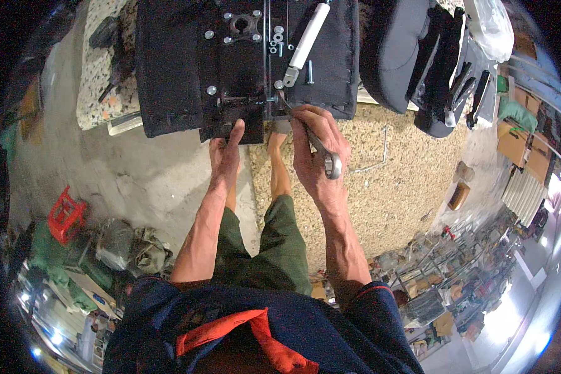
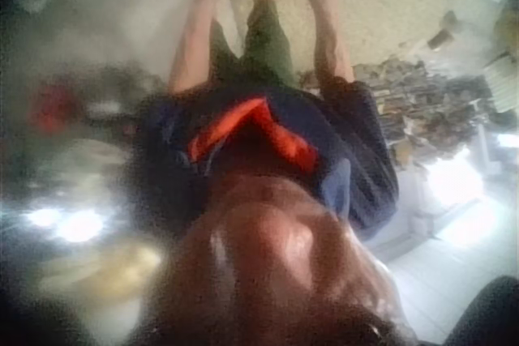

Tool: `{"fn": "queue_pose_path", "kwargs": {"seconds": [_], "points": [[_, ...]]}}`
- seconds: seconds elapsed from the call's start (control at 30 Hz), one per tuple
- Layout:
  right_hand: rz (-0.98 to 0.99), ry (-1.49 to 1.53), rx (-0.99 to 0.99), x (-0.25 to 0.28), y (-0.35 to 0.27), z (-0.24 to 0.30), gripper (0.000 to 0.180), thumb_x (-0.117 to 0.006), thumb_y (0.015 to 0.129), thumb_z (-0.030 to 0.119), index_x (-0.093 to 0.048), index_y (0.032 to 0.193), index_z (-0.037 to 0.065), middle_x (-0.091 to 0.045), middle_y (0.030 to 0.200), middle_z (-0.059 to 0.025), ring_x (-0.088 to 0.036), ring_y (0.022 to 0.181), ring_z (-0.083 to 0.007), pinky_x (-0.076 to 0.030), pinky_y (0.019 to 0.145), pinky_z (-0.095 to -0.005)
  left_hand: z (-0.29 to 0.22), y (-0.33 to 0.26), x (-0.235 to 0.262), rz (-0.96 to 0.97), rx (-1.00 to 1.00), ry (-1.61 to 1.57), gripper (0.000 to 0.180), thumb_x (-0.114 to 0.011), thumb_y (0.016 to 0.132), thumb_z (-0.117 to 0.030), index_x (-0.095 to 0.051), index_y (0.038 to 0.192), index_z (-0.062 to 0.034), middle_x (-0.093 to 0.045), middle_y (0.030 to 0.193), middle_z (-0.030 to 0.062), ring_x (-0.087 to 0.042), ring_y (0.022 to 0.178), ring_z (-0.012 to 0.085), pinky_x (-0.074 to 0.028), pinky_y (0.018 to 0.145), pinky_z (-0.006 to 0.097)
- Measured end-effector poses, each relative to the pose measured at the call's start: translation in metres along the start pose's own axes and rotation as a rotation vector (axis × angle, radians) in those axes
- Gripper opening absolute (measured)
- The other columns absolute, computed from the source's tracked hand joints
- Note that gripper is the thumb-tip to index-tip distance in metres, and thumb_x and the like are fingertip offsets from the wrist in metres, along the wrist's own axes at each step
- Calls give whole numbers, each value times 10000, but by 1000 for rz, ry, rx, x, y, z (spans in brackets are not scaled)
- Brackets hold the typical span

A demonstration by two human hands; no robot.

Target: The person assembles a black upholstered chair by inserting bolts and tightening them with a wrench. They handle bolts, washers, and a wrench, then flip the chair to inspect the underside before walking away.

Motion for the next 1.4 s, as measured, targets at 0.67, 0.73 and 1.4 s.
{"fn": "queue_pose_path", "kwargs": {"seconds": [0.67, 0.73, 1.4], "points": [[187, -157, -236, -28, 64, -31, 161, -673, 950, 133, -658, 911, -22, -690, 795, -199, -704, 744, -352, -540, 668, -424, 2, 1, 2, -70, -13, 20, 441, -750, 962, -307, -666, 1291, -26, -711, 1229, 56, -605, 1104, 159, -439, 1027, 343], [251, -125, -239, -52, 119, -36, 342, -610, 981, 255, -653, 849, -57, -656, 701, -240, -691, 697, -408, -532, 662, -458, 5, 1, 5, -59, 12, 97, 460, -749, 961, -315, -658, 1298, -14, -711, 1228, 60, -601, 1103, 161, -438, 1023, 342], [19, -84, 219, -9, -7, 5, 105, -705, 912, -24, -658, 1005, -13, -712, 1044, -171, -726, 849, -305, -595, 715, -377, -9, -4, 3, -47, -20, 119, 488, -747, 923, -473, -714, 1058, -5, -723, 1057, 92, -628, 994, 201, -489, 881, 411]]}}
Point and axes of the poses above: each hand's wrist, its own y-axis towards the middle knuckle, its own x-axis out of the back of the hand, z = x × y, the point moved 9 cm from there along y, towards the middle knuckle
